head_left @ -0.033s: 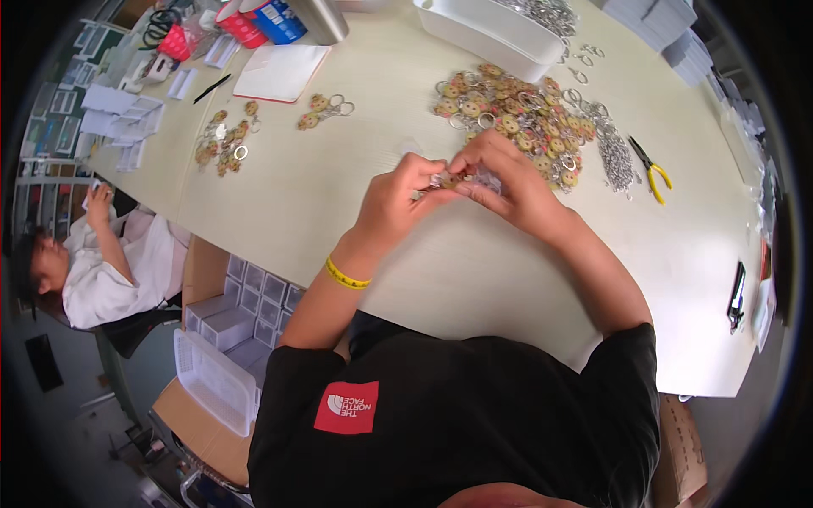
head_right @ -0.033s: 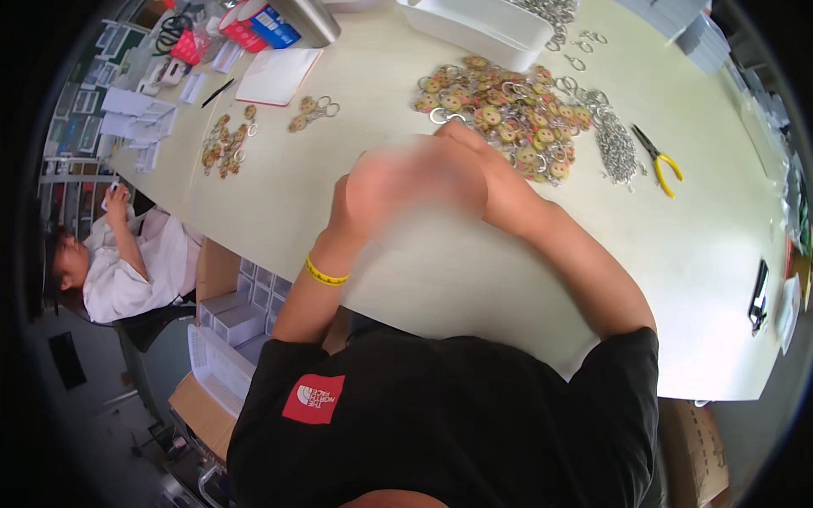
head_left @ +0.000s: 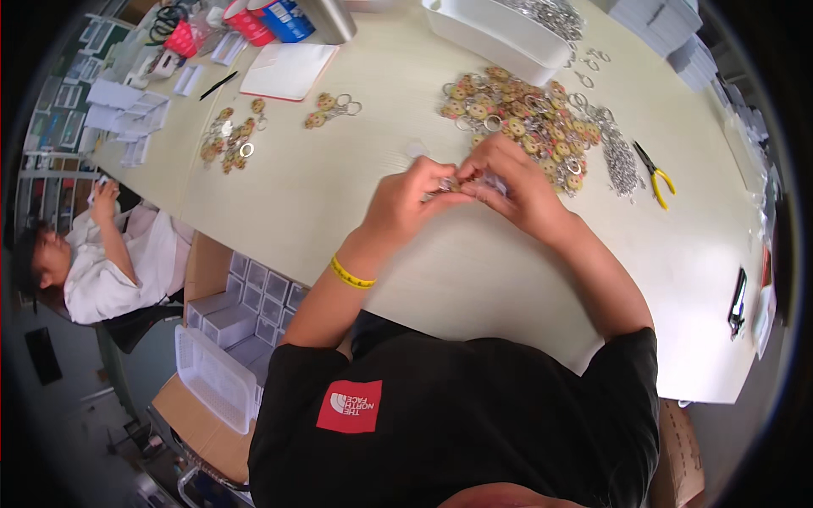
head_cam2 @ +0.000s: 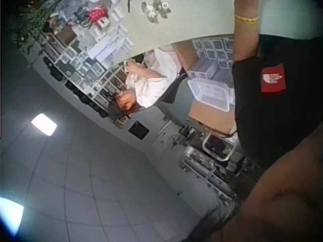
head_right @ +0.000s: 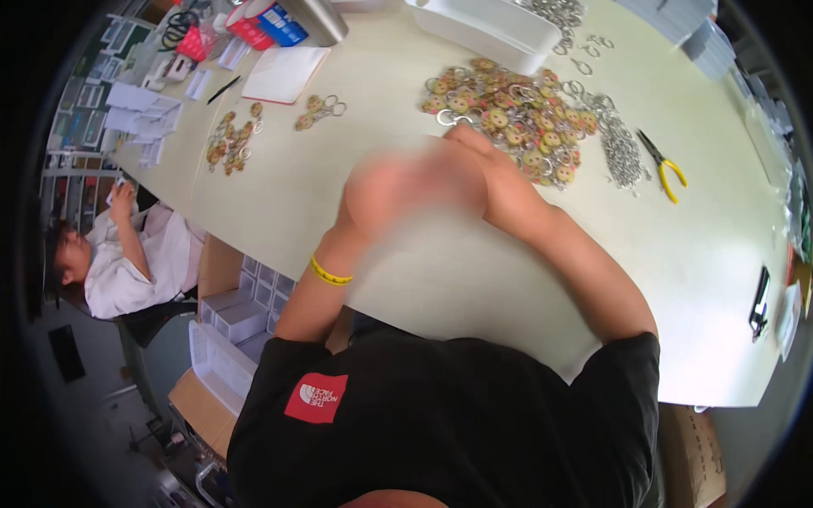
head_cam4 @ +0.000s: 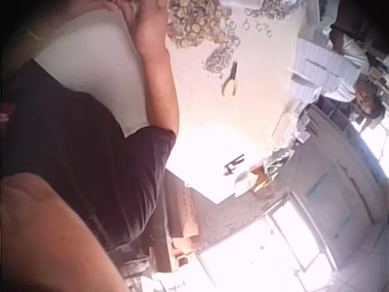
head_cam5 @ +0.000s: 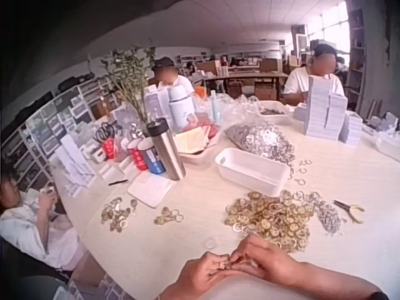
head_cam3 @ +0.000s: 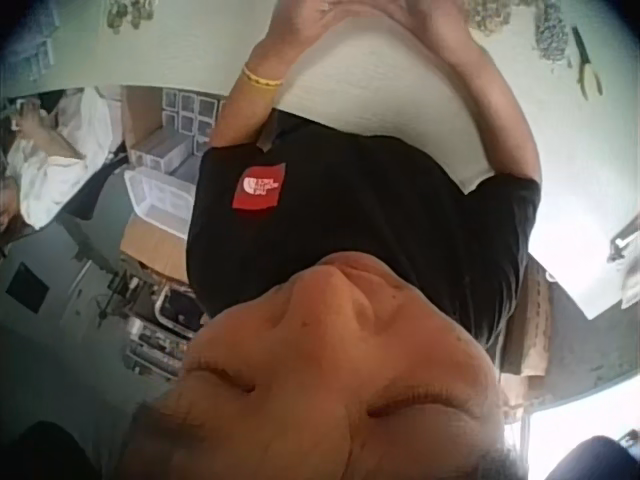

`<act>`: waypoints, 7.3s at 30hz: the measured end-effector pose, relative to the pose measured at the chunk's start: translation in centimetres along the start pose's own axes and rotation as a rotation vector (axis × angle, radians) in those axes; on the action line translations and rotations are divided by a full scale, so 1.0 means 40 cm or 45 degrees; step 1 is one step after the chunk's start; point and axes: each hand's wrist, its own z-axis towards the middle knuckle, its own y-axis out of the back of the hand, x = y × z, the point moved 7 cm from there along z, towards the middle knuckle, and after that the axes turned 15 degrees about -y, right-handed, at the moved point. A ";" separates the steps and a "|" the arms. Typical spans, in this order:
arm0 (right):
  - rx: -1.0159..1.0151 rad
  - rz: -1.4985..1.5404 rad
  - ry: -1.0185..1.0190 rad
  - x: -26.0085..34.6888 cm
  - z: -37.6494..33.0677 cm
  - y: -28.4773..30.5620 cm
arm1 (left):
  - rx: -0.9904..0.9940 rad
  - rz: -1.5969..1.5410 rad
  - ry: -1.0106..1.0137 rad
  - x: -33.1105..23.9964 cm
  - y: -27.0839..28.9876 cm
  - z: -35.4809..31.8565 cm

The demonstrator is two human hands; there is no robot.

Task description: The person assembles keychains by attaching acrylic charms to key rings with pliers, then places the completed keychains into plastic packaging bags.

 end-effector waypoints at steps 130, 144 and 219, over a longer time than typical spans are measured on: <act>-0.155 -0.254 -0.166 0.075 -0.009 -0.124 | -0.537 -1.537 0.567 0.048 0.006 -0.114; -0.045 0.470 -0.570 0.009 -0.014 -0.115 | -0.455 -1.408 0.441 0.037 0.002 -0.112; -0.090 0.252 -0.656 -0.051 -0.051 -0.064 | -0.324 -1.362 0.223 0.017 -0.037 -0.072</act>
